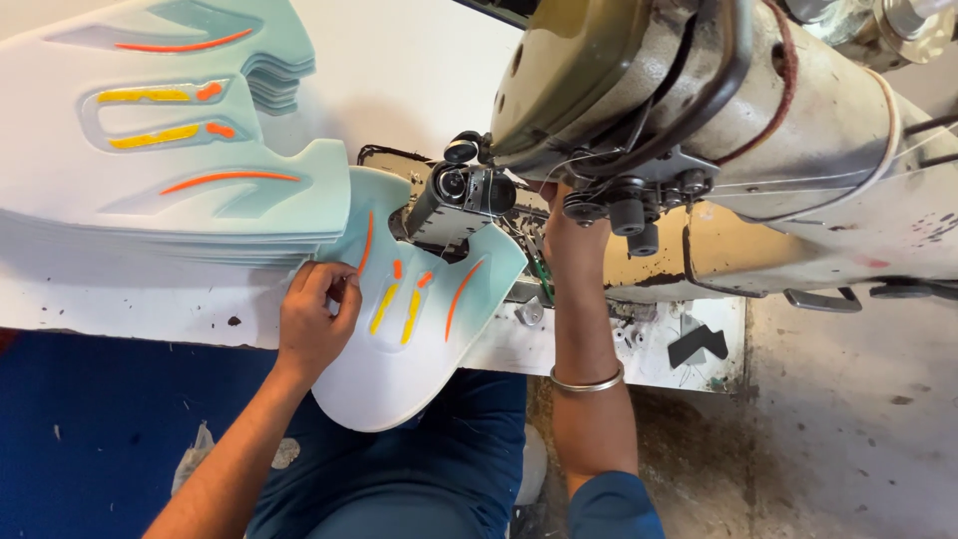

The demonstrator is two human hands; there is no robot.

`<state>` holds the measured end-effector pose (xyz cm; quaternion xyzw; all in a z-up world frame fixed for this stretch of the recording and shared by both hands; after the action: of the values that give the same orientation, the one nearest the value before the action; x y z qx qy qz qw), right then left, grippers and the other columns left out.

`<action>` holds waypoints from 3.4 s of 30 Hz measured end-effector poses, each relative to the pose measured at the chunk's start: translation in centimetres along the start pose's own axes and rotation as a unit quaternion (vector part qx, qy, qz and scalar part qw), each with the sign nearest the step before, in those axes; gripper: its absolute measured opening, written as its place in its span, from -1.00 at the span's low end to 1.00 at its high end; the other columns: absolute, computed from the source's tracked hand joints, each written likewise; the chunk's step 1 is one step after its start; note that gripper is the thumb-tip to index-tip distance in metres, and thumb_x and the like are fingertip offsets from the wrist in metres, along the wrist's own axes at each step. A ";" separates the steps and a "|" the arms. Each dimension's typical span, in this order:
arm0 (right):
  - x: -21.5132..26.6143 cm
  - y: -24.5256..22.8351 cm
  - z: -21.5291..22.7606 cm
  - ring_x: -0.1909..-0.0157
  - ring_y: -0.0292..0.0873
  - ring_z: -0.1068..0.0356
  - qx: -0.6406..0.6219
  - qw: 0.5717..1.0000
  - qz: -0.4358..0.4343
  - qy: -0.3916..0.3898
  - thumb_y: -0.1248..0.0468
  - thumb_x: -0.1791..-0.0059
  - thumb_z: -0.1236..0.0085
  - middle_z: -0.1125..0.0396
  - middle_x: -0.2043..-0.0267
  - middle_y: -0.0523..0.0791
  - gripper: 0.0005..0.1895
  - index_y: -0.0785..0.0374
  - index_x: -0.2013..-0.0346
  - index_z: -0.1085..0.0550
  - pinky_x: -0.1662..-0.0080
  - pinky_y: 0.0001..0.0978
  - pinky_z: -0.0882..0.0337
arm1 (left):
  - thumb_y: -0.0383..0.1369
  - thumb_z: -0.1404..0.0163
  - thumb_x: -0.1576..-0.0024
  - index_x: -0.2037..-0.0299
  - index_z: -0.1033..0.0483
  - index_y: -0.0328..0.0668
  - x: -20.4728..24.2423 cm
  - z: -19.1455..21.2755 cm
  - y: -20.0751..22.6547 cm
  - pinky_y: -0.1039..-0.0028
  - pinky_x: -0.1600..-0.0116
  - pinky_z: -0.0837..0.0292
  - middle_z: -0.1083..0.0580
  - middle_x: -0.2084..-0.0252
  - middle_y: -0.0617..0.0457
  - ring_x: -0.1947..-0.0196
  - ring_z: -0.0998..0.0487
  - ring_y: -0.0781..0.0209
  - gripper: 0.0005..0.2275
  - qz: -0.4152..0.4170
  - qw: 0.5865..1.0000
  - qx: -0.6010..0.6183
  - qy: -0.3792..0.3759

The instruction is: The person operates a sewing machine to stitch a white slipper with orange and yellow accents. They use a screwdriver to adjust the machine's needle area and a pair of scissors to trim threads during the process.

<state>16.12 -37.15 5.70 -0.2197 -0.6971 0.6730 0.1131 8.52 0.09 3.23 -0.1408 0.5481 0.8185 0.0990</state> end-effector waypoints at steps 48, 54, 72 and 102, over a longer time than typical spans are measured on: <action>18.5 5.9 1.6 0.12 -0.07 -0.48 -0.183 0.983 0.017 -0.023 0.17 -0.21 0.08 -0.42 0.18 0.01 -0.77 0.28 -0.02 -0.27 0.14 -0.20 -0.55 | -0.41 -0.08 0.05 0.36 -0.55 -0.16 -10.3 -7.7 17.9 0.37 0.27 -0.31 -0.44 0.34 0.08 0.30 -0.51 0.19 -0.91 -0.370 0.736 -0.555 -0.114; 18.4 5.6 1.6 0.13 -0.08 -0.48 -0.192 0.981 0.014 -0.022 0.17 -0.21 0.07 -0.42 0.19 0.01 -0.77 0.28 -0.02 -0.28 0.14 -0.22 -0.54 | -0.41 -0.09 0.01 0.34 -0.55 -0.29 -12.2 -7.0 16.4 0.25 0.28 -0.48 -0.48 0.30 -0.08 0.27 -0.58 -0.01 -0.89 -0.362 0.817 -0.418 -0.161; 18.3 5.7 1.4 0.15 -0.11 -0.47 -0.194 0.980 0.013 -0.039 0.17 -0.20 0.06 -0.43 0.20 0.00 -0.78 0.26 0.00 -0.29 0.16 -0.26 -0.51 | -0.45 -0.12 -0.07 0.22 -0.59 -0.36 -13.7 -4.4 12.4 0.43 0.26 -0.53 -0.55 0.38 -0.01 0.41 -0.62 0.21 -0.86 -0.012 0.980 -0.027 -0.198; 12.5 -4.1 3.6 0.31 -0.21 -0.53 0.141 0.987 -0.006 -0.081 0.31 -0.06 -0.11 -0.53 0.20 -0.02 -0.56 0.24 -0.24 -0.30 0.33 -0.42 -0.55 | -0.51 -0.12 -0.18 -0.02 -0.53 -0.29 -7.1 -0.2 14.6 0.31 0.14 -0.47 -0.47 0.20 -0.09 0.28 -0.54 0.05 -0.78 -0.188 0.982 0.016 0.007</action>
<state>2.88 -34.64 7.75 -0.1420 -0.6037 0.7793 0.0899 10.57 -5.72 18.22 -0.2452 0.5253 0.7757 0.2495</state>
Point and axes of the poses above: each hand's wrist, its own x-axis away from the middle knuckle, its own z-axis out of the back of the hand, y = z × x, the point moved 9 cm from there along -x, towards the middle knuckle
